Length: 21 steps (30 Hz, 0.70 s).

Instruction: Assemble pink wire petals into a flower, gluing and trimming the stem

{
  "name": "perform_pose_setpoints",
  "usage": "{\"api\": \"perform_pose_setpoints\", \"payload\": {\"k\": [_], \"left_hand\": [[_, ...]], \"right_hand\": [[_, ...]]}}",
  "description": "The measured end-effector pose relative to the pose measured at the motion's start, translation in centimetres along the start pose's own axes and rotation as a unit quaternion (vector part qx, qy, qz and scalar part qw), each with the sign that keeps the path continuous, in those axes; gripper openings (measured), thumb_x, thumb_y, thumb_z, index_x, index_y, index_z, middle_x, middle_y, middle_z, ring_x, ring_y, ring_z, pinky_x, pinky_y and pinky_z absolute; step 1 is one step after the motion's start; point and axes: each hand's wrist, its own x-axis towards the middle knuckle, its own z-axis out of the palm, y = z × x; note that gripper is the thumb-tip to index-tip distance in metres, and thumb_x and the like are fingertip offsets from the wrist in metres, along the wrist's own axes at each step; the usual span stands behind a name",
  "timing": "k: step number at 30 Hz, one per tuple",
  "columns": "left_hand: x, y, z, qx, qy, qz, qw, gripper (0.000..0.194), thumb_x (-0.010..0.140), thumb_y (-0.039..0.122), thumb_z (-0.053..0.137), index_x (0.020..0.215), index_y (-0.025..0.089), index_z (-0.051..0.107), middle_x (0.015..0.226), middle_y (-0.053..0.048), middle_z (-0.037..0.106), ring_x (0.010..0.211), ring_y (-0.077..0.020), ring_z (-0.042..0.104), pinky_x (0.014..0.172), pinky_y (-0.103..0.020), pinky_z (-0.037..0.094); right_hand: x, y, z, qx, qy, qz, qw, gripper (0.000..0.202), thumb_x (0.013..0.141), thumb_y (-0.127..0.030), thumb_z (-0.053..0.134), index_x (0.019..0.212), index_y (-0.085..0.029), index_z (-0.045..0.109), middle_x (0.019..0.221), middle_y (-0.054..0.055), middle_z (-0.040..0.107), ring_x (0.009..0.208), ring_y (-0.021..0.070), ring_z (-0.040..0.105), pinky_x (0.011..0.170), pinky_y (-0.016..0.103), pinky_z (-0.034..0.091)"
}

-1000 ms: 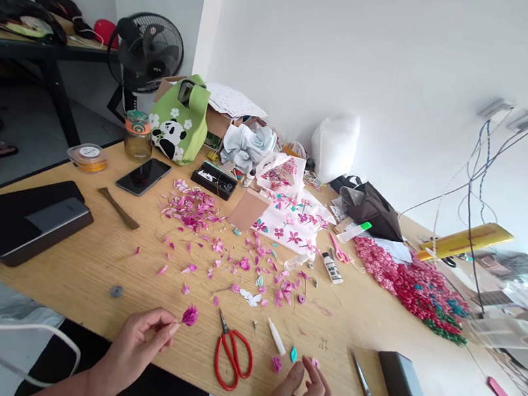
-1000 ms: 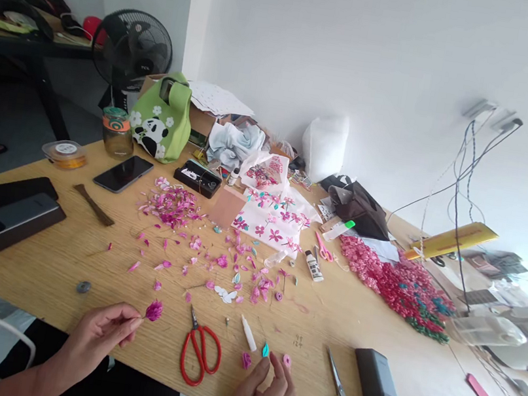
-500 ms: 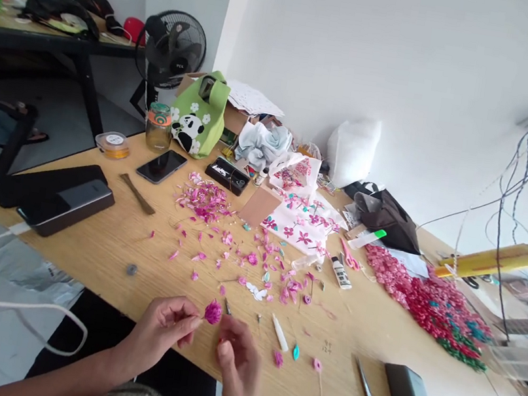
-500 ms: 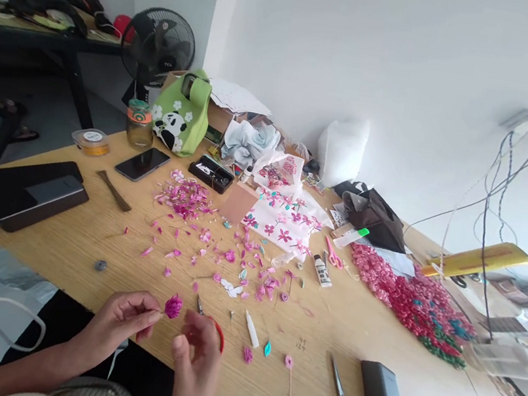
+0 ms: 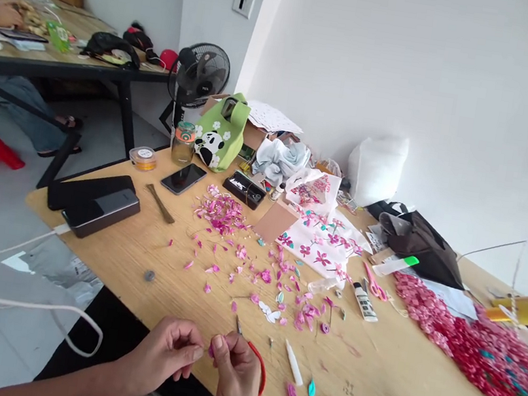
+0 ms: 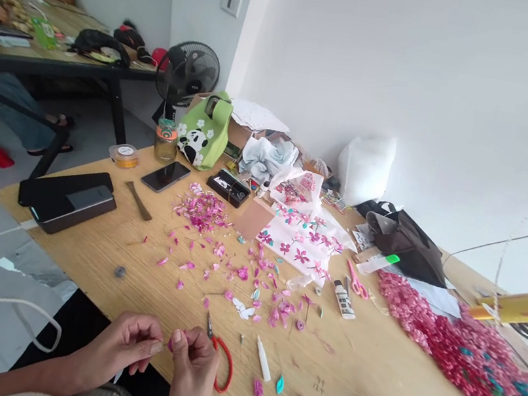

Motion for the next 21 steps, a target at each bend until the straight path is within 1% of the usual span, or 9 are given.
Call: {"api": "perform_pose_setpoints", "payload": {"k": [3, 6, 8, 9, 12, 14, 16, 18, 21], "left_hand": [[0.1, 0.1, 0.0, -0.008, 0.01, -0.015, 1.0, 0.026, 0.081, 0.038, 0.055, 0.07, 0.013, 0.055, 0.053, 0.004, 0.05, 0.047, -0.0082, 0.043, 0.047, -0.021, 0.035], [0.1, -0.1, 0.0, -0.006, 0.019, -0.028, 0.999, 0.025, 0.08, 0.037, 0.055, 0.07, 0.013, 0.055, 0.053, 0.004, 0.049, 0.048, -0.0085, 0.043, 0.046, -0.02, 0.035], [0.2, -0.3, -0.1, -0.004, 0.028, -0.036, 0.999, 0.024, 0.079, 0.037, 0.055, 0.071, 0.014, 0.054, 0.053, 0.004, 0.049, 0.048, -0.0087, 0.043, 0.046, -0.02, 0.035], [0.2, -0.3, -0.2, -0.005, 0.033, -0.039, 0.999, 0.024, 0.078, 0.036, 0.055, 0.071, 0.014, 0.054, 0.053, 0.004, 0.049, 0.047, -0.0087, 0.043, 0.046, -0.02, 0.035], [0.4, -0.6, -0.3, -0.008, 0.041, -0.047, 0.998, 0.021, 0.077, 0.035, 0.055, 0.071, 0.015, 0.052, 0.053, 0.005, 0.048, 0.046, -0.0087, 0.043, 0.044, -0.02, 0.034], [0.5, -0.6, -0.4, -0.001, 0.036, -0.05, 0.998, 0.019, 0.078, 0.033, 0.054, 0.072, 0.015, 0.053, 0.054, 0.005, 0.049, 0.046, -0.0084, 0.043, 0.044, -0.02, 0.034], [0.5, -0.6, -0.5, 0.013, 0.034, -0.042, 0.998, 0.018, 0.08, 0.032, 0.051, 0.073, 0.015, 0.053, 0.055, 0.004, 0.049, 0.046, -0.0084, 0.042, 0.046, -0.02, 0.035], [0.5, -0.4, -0.7, 0.045, 0.048, -0.02, 0.998, 0.018, 0.081, 0.029, 0.05, 0.071, 0.015, 0.054, 0.057, 0.004, 0.048, 0.049, -0.0088, 0.043, 0.049, -0.02, 0.036], [0.3, 0.0, -1.1, 0.133, 0.083, 0.016, 0.987, 0.016, 0.079, 0.022, 0.049, 0.065, 0.016, 0.054, 0.057, 0.004, 0.048, 0.053, -0.009, 0.042, 0.051, -0.019, 0.033]], "right_hand": [[0.4, 0.5, -0.2, -0.019, -0.003, 0.008, 1.0, 0.044, 0.07, -0.056, 0.067, 0.055, -0.016, 0.054, 0.053, -0.002, 0.048, 0.054, 0.0109, 0.039, 0.054, 0.023, 0.034], [1.0, 0.6, -0.7, -0.044, -0.046, 0.035, 0.997, 0.045, 0.069, -0.057, 0.067, 0.056, -0.015, 0.056, 0.049, -0.002, 0.045, 0.05, 0.0099, 0.037, 0.05, 0.023, 0.032], [1.3, 0.8, -0.9, -0.054, -0.077, 0.047, 0.994, 0.045, 0.07, -0.057, 0.066, 0.059, -0.014, 0.059, 0.05, -0.002, 0.046, 0.048, 0.0094, 0.037, 0.048, 0.022, 0.031], [1.4, 1.0, -1.0, -0.055, -0.082, 0.045, 0.994, 0.044, 0.07, -0.057, 0.066, 0.06, -0.014, 0.061, 0.05, -0.002, 0.047, 0.047, 0.0093, 0.038, 0.047, 0.022, 0.031], [1.8, 2.0, -1.1, -0.051, -0.057, 0.025, 0.997, 0.045, 0.069, -0.057, 0.066, 0.06, -0.014, 0.061, 0.049, -0.002, 0.047, 0.044, 0.0087, 0.038, 0.043, 0.021, 0.03], [2.1, 2.9, -1.1, -0.055, -0.04, 0.028, 0.997, 0.049, 0.067, -0.062, 0.065, 0.055, -0.015, 0.057, 0.042, -0.004, 0.042, 0.037, 0.0074, 0.033, 0.038, 0.02, 0.025], [2.5, 3.5, -1.0, -0.056, -0.036, 0.039, 0.997, 0.053, 0.065, -0.066, 0.064, 0.053, -0.015, 0.056, 0.038, -0.004, 0.04, 0.034, 0.0065, 0.03, 0.035, 0.02, 0.022], [2.8, 3.5, -0.9, -0.049, -0.033, 0.047, 0.997, 0.054, 0.065, -0.067, 0.064, 0.054, -0.015, 0.057, 0.038, -0.004, 0.042, 0.033, 0.0061, 0.031, 0.035, 0.019, 0.023], [3.0, 2.4, -0.7, -0.039, -0.047, 0.06, 0.996, 0.051, 0.066, -0.064, 0.066, 0.056, -0.014, 0.059, 0.04, -0.004, 0.044, 0.034, 0.0062, 0.033, 0.035, 0.019, 0.027]]}}
